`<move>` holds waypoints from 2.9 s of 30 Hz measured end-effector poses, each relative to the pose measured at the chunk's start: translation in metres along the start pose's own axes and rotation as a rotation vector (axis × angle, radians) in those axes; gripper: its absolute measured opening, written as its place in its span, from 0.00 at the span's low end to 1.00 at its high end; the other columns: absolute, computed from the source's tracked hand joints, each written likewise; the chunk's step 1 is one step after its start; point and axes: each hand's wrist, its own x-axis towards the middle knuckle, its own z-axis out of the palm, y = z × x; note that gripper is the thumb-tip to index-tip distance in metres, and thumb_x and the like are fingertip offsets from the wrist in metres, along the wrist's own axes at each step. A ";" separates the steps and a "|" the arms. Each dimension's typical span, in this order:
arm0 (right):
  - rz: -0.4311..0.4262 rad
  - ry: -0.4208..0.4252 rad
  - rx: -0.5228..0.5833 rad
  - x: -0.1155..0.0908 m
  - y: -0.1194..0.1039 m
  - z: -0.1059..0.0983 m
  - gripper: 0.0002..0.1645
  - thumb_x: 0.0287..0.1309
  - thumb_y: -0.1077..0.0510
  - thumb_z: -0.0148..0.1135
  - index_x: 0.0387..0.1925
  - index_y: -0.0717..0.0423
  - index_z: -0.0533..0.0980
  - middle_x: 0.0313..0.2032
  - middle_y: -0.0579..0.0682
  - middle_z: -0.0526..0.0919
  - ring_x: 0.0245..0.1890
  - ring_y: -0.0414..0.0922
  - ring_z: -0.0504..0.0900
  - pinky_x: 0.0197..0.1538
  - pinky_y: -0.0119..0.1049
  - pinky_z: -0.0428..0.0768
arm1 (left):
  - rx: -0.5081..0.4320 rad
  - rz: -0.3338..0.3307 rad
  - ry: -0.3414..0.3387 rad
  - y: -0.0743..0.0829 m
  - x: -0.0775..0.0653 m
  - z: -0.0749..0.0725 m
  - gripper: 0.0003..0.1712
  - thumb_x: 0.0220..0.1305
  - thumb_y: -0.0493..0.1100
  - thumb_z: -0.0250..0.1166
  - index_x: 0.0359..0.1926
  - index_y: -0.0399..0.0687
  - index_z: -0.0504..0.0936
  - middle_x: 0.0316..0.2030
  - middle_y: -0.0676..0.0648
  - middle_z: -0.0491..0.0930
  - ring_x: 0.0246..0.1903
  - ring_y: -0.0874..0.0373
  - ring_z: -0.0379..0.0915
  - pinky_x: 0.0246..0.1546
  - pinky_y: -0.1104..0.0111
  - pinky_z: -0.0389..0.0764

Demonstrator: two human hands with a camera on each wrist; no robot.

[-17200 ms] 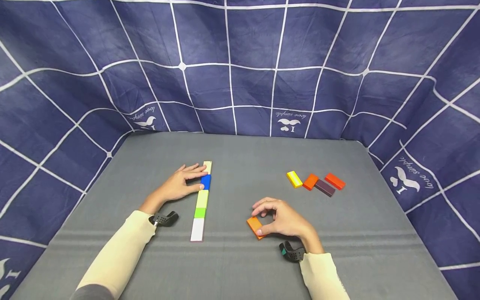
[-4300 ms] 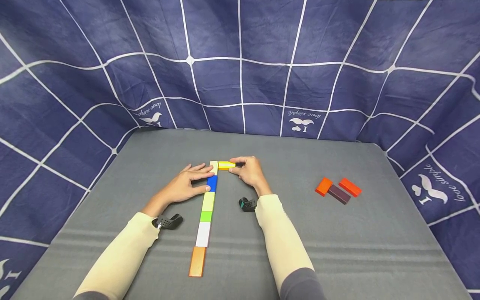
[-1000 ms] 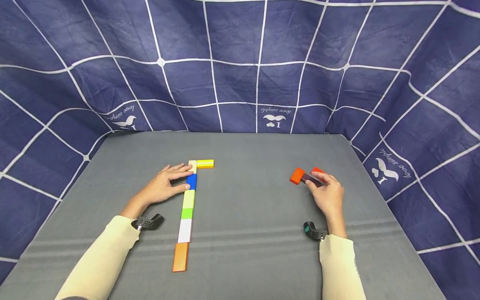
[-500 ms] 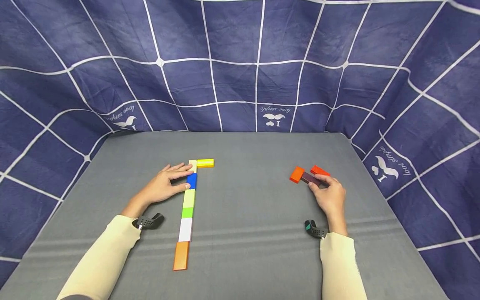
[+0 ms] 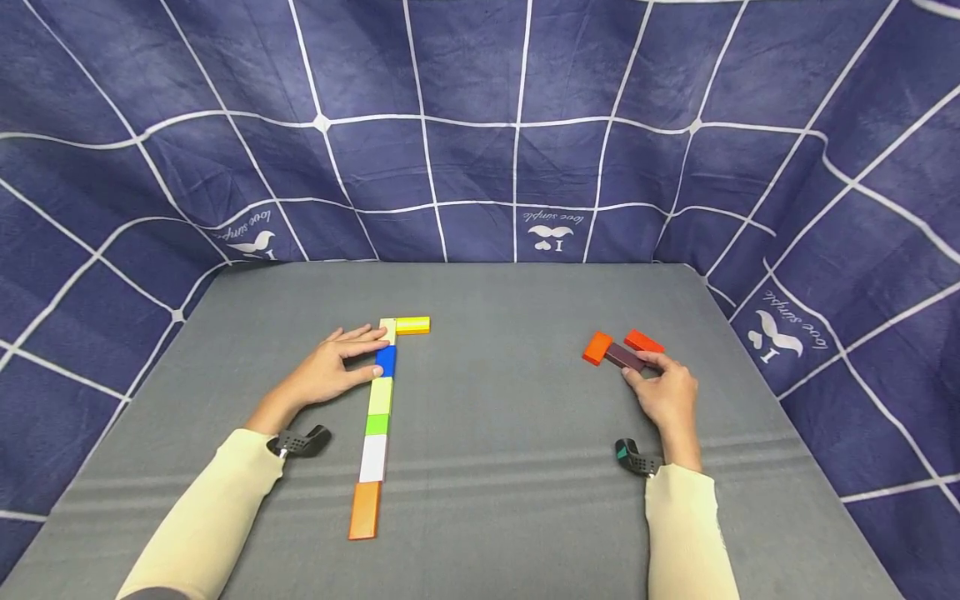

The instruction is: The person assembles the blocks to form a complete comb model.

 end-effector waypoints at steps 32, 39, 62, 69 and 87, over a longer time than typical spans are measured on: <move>0.078 -0.054 0.177 -0.004 -0.009 -0.004 0.26 0.57 0.53 0.74 0.56 0.58 0.79 0.33 0.59 0.88 0.10 0.33 0.78 0.16 0.31 0.74 | 0.009 0.018 -0.005 -0.002 -0.001 -0.002 0.33 0.62 0.63 0.68 0.67 0.64 0.77 0.71 0.59 0.69 0.75 0.47 0.57 0.75 0.37 0.43; 0.048 -0.094 0.320 -0.001 -0.029 0.000 0.27 0.58 0.55 0.73 0.57 0.59 0.78 0.49 0.55 0.80 0.15 0.31 0.79 0.19 0.29 0.79 | 0.008 0.008 -0.014 -0.001 0.000 -0.003 0.33 0.62 0.64 0.67 0.67 0.65 0.76 0.71 0.61 0.68 0.76 0.50 0.56 0.76 0.39 0.41; -0.104 -0.371 0.442 0.004 -0.133 0.061 0.24 0.54 0.57 0.76 0.54 0.51 0.82 0.52 0.56 0.81 0.20 0.38 0.77 0.22 0.30 0.77 | 0.003 0.007 -0.008 -0.002 -0.001 -0.002 0.32 0.63 0.63 0.68 0.67 0.66 0.77 0.71 0.61 0.68 0.76 0.51 0.56 0.76 0.39 0.41; -0.133 -0.419 0.476 0.003 -0.158 0.077 0.23 0.53 0.57 0.77 0.52 0.49 0.82 0.49 0.54 0.81 0.18 0.38 0.75 0.22 0.30 0.77 | -0.007 0.006 -0.009 -0.001 -0.001 -0.001 0.32 0.62 0.62 0.69 0.66 0.65 0.77 0.71 0.61 0.69 0.76 0.51 0.56 0.76 0.40 0.40; -0.132 -0.517 0.591 -0.015 -0.206 0.118 0.22 0.50 0.61 0.78 0.49 0.50 0.84 0.45 0.53 0.83 0.18 0.36 0.72 0.20 0.28 0.73 | 0.005 0.010 -0.001 -0.001 -0.002 -0.002 0.32 0.62 0.63 0.68 0.66 0.67 0.77 0.71 0.61 0.69 0.76 0.51 0.57 0.75 0.38 0.42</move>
